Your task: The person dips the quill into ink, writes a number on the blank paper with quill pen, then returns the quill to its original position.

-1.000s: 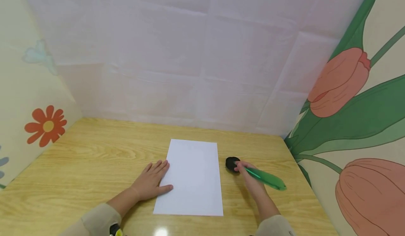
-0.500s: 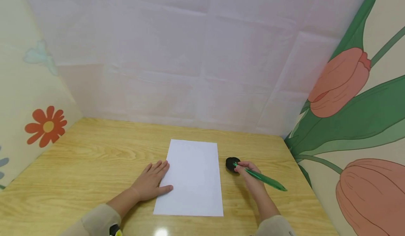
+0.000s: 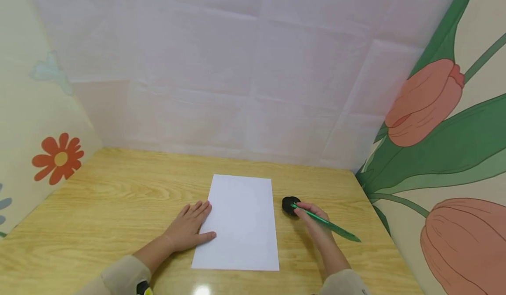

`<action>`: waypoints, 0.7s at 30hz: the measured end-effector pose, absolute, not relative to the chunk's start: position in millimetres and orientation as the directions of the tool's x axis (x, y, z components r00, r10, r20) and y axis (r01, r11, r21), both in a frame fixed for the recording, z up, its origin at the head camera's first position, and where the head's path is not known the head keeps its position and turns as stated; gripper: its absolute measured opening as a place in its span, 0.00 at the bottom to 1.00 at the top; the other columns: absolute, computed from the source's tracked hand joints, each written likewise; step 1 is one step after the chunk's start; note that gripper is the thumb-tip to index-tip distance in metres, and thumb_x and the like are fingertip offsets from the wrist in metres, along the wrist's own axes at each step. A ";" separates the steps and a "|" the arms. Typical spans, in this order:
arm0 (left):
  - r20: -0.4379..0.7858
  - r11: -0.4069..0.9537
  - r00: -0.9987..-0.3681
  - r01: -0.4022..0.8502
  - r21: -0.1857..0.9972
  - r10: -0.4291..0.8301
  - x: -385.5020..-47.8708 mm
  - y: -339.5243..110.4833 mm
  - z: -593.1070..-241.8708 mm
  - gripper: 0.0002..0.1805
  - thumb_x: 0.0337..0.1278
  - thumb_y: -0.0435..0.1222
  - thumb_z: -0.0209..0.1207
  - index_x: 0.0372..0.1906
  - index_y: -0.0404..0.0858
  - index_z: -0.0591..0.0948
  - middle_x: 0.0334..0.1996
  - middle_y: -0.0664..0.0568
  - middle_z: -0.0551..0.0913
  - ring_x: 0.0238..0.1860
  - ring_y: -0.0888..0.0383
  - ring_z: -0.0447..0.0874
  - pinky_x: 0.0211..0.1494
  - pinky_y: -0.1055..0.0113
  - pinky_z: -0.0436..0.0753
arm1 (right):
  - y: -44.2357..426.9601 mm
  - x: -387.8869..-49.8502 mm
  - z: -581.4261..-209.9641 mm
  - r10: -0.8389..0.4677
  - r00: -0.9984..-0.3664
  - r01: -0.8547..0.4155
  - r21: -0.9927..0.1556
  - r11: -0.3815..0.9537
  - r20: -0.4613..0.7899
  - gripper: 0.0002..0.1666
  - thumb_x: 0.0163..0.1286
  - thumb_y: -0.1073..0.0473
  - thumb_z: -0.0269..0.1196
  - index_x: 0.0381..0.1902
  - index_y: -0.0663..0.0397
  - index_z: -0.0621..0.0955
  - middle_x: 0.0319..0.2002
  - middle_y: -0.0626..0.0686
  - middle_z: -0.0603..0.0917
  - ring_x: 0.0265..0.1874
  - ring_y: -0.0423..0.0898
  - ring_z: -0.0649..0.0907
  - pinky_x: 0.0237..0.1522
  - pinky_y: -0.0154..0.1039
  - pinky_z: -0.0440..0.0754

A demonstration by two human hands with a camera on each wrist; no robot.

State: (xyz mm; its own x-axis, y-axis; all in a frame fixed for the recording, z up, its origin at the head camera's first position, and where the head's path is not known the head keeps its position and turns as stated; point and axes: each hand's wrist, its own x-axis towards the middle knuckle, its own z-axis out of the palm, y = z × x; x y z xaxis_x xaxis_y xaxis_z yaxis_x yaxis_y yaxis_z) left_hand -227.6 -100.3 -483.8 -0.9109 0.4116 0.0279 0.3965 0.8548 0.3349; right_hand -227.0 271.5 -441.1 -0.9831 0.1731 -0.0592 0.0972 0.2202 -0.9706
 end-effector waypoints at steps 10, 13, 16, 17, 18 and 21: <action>0.031 0.857 -0.912 0.396 0.331 0.409 -227.9 -100.9 -485.1 0.50 0.61 0.65 0.50 0.75 0.34 0.58 0.77 0.44 0.55 0.79 0.44 0.49 0.79 0.44 0.46 | 276.4 -228.5 -441.5 0.146 -0.987 0.110 -0.953 0.282 -0.071 0.24 0.67 0.53 0.65 0.58 0.57 0.81 0.56 0.50 0.82 0.47 0.29 0.77 0.53 0.27 0.73; 0.032 0.857 -0.912 0.396 0.329 0.409 -228.2 -101.0 -485.8 0.50 0.61 0.66 0.50 0.76 0.34 0.58 0.78 0.44 0.55 0.79 0.44 0.49 0.79 0.44 0.46 | 278.7 -231.0 -442.3 0.141 -0.987 0.120 -0.940 0.318 -0.078 0.25 0.67 0.53 0.65 0.58 0.59 0.80 0.54 0.48 0.83 0.46 0.31 0.77 0.50 0.25 0.74; 0.030 0.858 -0.912 0.396 0.327 0.409 -228.5 -101.1 -486.2 0.50 0.61 0.66 0.50 0.76 0.35 0.58 0.78 0.45 0.55 0.79 0.45 0.48 0.80 0.44 0.45 | 281.3 -234.8 -444.2 0.132 -0.988 0.120 -0.926 0.357 -0.077 0.26 0.67 0.52 0.65 0.59 0.61 0.79 0.55 0.50 0.83 0.47 0.33 0.76 0.50 0.26 0.74; 0.029 0.859 -0.912 0.395 0.327 0.408 -228.8 -101.1 -486.6 0.50 0.61 0.66 0.50 0.76 0.35 0.58 0.78 0.45 0.55 0.79 0.45 0.48 0.80 0.44 0.45 | 281.8 -235.9 -444.5 0.129 -0.989 0.120 -0.923 0.366 -0.077 0.26 0.67 0.52 0.65 0.59 0.60 0.79 0.56 0.52 0.82 0.47 0.34 0.76 0.50 0.27 0.74; 0.029 0.859 -0.912 0.395 0.325 0.408 -228.9 -101.1 -486.8 0.50 0.61 0.66 0.50 0.76 0.35 0.58 0.78 0.45 0.55 0.79 0.45 0.48 0.80 0.44 0.45 | 282.0 -237.1 -444.9 0.130 -0.988 0.123 -0.918 0.377 -0.078 0.26 0.67 0.52 0.66 0.59 0.60 0.80 0.57 0.53 0.82 0.48 0.34 0.76 0.50 0.26 0.74; 0.030 0.857 -0.912 0.395 0.330 0.409 -229.0 -101.0 -486.6 0.50 0.61 0.65 0.50 0.76 0.35 0.58 0.78 0.45 0.55 0.79 0.45 0.49 0.80 0.44 0.45 | 281.9 -239.4 -445.5 0.122 -0.989 0.121 -0.911 0.394 -0.078 0.26 0.67 0.52 0.66 0.59 0.59 0.80 0.61 0.57 0.79 0.50 0.34 0.76 0.49 0.24 0.74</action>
State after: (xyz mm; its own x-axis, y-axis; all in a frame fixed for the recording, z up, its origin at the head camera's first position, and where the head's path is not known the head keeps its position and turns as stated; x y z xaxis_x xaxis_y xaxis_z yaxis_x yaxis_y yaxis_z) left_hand -229.0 -101.0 -486.6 -0.9121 0.4089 0.0299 0.3951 0.8572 0.3302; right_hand -239.4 281.9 -445.5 -0.9894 0.1223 -0.0781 0.1206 0.3936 -0.9114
